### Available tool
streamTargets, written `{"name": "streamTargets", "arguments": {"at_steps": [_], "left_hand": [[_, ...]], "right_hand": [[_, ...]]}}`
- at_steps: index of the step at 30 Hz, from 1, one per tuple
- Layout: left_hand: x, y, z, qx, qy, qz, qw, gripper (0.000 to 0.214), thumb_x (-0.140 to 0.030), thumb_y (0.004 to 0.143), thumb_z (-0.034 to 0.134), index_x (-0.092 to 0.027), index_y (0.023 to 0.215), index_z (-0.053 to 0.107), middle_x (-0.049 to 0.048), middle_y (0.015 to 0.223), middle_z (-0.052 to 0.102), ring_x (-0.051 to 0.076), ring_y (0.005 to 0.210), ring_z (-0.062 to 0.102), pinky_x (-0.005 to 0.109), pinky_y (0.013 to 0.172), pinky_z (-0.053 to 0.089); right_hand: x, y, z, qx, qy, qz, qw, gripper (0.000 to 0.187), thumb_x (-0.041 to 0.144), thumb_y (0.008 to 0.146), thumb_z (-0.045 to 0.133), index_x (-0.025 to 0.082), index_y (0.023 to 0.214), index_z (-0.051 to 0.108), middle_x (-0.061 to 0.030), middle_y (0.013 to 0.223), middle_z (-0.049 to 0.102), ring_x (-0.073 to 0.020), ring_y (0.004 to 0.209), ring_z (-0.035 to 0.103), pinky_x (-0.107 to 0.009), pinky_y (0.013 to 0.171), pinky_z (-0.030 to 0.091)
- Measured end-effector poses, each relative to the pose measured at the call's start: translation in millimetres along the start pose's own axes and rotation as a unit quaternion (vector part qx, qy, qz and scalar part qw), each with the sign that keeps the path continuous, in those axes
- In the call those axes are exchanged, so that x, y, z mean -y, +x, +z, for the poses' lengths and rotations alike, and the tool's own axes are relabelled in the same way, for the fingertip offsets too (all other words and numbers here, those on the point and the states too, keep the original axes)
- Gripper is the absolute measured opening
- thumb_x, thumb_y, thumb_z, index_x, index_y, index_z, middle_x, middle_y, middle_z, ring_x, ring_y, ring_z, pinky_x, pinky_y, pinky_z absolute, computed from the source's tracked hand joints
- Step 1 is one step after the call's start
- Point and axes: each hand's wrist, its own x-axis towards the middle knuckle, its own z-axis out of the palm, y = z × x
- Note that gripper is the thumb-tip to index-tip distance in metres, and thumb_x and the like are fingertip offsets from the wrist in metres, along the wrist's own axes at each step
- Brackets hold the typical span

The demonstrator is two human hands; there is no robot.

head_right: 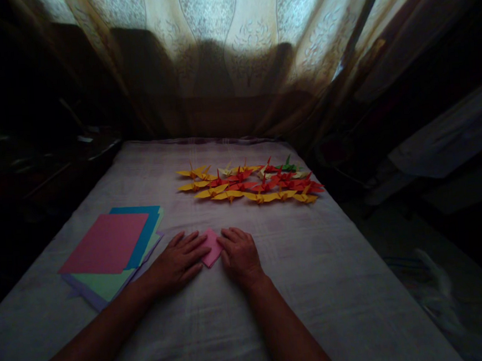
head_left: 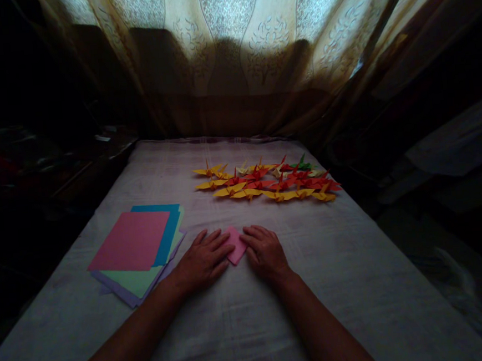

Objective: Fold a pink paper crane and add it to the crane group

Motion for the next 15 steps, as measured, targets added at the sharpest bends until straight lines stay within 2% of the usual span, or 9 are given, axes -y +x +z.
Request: {"name": "streamTargets", "arguments": {"at_steps": [4,7,11,15], "left_hand": [[-2.4,0.3,-1.4,0.009,0.012,-0.013,1.0,0.04,-0.037,0.095,0.051,-0.028,0.134,0.055,0.0082,0.153,0.041,0.03,0.143,0.032,0.052,0.116,0.018],[-2.2,0.7,-0.7,0.004,0.008,-0.01,1.0,0.042,-0.037,0.095,0.051,-0.028,0.136,0.053,0.0078,0.153,0.04,0.03,0.143,0.032,0.052,0.116,0.017],[-1.3,1.5,0.7,-0.002,0.007,-0.004,1.0,0.051,-0.037,0.096,0.05,-0.031,0.146,0.041,0.0064,0.156,0.037,0.03,0.143,0.032,0.052,0.117,0.016],[-0.8,1.6,0.7,0.008,0.02,-0.002,1.0,0.054,-0.035,0.096,0.05,-0.031,0.148,0.037,0.0062,0.156,0.036,0.029,0.144,0.031,0.052,0.117,0.016]], "right_hand": [[0.6,0.0,0.4,-0.004,0.01,-0.013,1.0,0.04,0.015,0.081,0.053,0.022,0.118,0.069,-0.0096,0.127,0.065,-0.0256,0.123,0.052,-0.043,0.104,0.038],[5.3,4.4,-1.0,0.001,0.0,-0.008,1.0,0.041,0.021,0.087,0.052,0.023,0.126,0.064,-0.0104,0.136,0.059,-0.0272,0.13,0.046,-0.045,0.106,0.036],[14.3,16.3,-3.9,0.043,-0.037,0.006,0.998,0.04,0.032,0.094,0.051,0.028,0.132,0.06,-0.0118,0.149,0.045,-0.0313,0.14,0.034,-0.05,0.107,0.032],[17.2,25.7,-2.9,0.087,-0.053,0.023,0.995,0.038,0.038,0.097,0.048,0.031,0.133,0.059,-0.0125,0.152,0.041,-0.0332,0.142,0.032,-0.052,0.109,0.03]]}}
